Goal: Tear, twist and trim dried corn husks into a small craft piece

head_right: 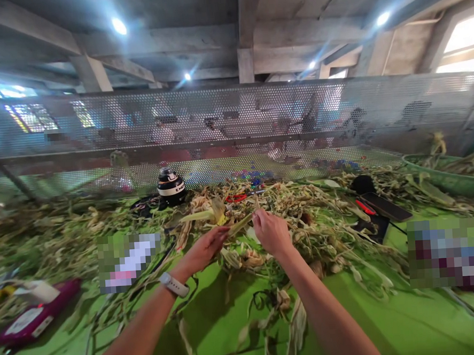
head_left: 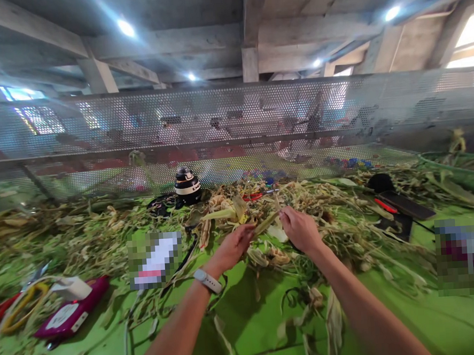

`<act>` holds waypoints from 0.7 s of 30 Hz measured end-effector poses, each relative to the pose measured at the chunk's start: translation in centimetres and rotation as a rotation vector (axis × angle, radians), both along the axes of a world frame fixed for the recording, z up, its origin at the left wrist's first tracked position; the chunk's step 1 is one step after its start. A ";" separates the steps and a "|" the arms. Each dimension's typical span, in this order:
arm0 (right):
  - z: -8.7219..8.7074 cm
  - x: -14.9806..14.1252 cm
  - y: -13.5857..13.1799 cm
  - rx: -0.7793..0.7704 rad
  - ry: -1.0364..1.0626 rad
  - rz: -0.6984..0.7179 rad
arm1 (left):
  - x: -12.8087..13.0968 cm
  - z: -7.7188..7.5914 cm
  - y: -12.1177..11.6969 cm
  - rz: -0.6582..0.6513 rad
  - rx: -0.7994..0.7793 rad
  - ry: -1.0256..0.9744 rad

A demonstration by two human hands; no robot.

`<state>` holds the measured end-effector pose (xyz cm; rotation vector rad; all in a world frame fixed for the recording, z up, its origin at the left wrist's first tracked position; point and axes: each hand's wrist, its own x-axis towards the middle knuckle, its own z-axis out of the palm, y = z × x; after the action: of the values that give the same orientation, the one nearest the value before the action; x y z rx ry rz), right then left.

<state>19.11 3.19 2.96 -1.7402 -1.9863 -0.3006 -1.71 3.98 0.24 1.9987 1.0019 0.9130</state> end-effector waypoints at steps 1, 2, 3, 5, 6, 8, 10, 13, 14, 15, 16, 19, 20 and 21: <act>0.0 0.0 0.0 -0.002 0.007 -0.001 | -0.1 0.1 0.0 0.001 -0.019 0.015; 0.0 0.0 0.0 -0.006 0.015 -0.001 | -0.2 0.2 0.0 -0.016 -0.037 0.037; 0.0 0.1 0.1 -0.012 0.025 0.001 | -0.4 0.3 -0.1 -0.045 -0.051 0.059; 0.1 0.1 0.1 -0.025 0.048 0.005 | -0.7 0.5 0.0 -0.101 -0.074 0.090; 0.1 0.1 0.1 -0.030 0.062 0.010 | -0.9 0.5 0.1 -0.114 -0.084 0.100; 0.2 0.1 0.0 -0.035 0.098 0.022 | -1.3 0.7 0.3 -0.104 -0.116 0.107; 0.3 0.2 0.1 -0.040 0.141 0.041 | -1.6 0.7 0.4 -0.087 -0.165 0.088; 0.4 0.4 0.2 -0.039 0.215 0.059 | -2.0 0.7 0.6 -0.127 -0.248 0.023; 0.4 0.4 0.3 -0.037 0.247 0.062 | -2.1 0.7 0.6 -0.143 -0.273 0.001; 0.3 0.5 0.4 -0.037 0.284 0.067 | -2.2 0.6 0.6 -0.152 -0.296 -0.016; 0.3 0.6 0.4 -0.042 0.328 0.077 | -2.2 0.6 0.7 -0.156 -0.316 -0.029; 0.2 0.7 0.5 -0.079 0.487 0.144 | -2.2 0.4 0.6 -0.130 -0.357 -0.075; 0.2 0.7 0.5 -0.085 0.538 0.164 | -2.1 0.3 0.6 -0.125 -0.371 -0.096; 0.2 0.7 0.5 -0.085 0.581 0.179 | -2.0 0.3 0.6 -0.124 -0.386 -0.116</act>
<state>19.80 3.65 3.16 -1.4631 -1.7149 0.3225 -3.73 4.54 0.58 1.6448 0.9004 0.6981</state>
